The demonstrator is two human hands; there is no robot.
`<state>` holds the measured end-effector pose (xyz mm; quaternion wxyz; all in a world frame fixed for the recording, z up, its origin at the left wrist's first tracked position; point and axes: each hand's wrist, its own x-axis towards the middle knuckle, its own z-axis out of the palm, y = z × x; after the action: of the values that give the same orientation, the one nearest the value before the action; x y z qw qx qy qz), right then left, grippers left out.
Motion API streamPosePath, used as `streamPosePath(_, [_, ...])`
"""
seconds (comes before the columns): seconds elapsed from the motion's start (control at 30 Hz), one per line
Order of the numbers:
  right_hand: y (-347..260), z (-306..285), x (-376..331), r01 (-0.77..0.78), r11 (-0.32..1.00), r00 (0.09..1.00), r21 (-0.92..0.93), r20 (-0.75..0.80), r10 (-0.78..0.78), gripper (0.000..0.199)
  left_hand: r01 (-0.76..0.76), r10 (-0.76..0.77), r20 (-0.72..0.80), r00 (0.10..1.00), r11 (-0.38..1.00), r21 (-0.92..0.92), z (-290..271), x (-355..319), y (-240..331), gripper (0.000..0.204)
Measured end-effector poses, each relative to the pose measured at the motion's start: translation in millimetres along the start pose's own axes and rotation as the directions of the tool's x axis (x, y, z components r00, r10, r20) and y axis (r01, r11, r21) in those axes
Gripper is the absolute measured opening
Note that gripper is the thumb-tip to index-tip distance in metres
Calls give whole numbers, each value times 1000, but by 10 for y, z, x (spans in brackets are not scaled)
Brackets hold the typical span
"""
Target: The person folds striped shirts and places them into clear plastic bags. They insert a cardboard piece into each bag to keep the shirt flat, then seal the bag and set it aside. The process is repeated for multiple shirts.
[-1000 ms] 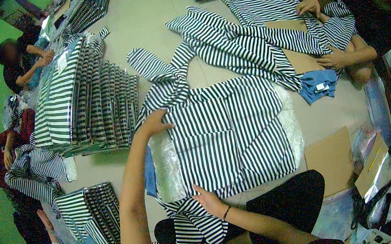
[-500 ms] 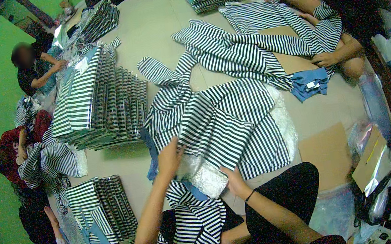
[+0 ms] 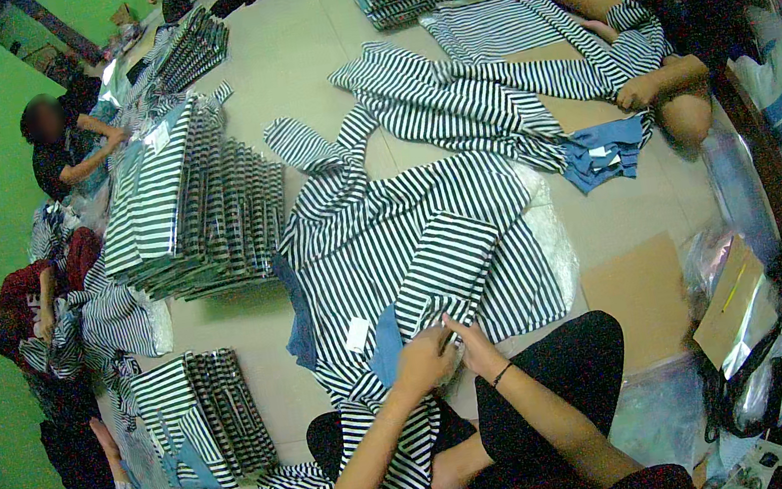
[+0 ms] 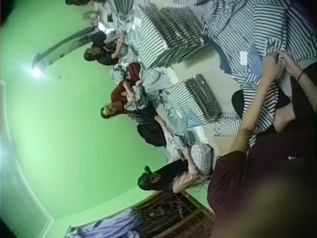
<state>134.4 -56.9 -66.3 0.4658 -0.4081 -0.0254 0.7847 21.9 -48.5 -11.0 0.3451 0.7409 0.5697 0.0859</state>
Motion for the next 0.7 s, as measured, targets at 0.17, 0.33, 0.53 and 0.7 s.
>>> streamPosePath(0.17, [154,-51,27,145,985,988,93,-63,-140,40,-79,215,-459,862,951,299,-94,362,-292,54])
streamPosePath(0.33, [263,-8,-11,219,973,974,70,-69,-214,46,95,-76,-177,981,990,101,120,464,-388,65])
streamPosePath(0.53, [-82,-37,-361,-78,997,991,24,114,74,52,303,-340,-92,936,910,-282,-674,380,-270,43])
streamPosePath(0.7, [-312,-138,-958,-169,963,964,-209,168,205,60,-342,155,-572,806,910,-235,-1261,206,240,34])
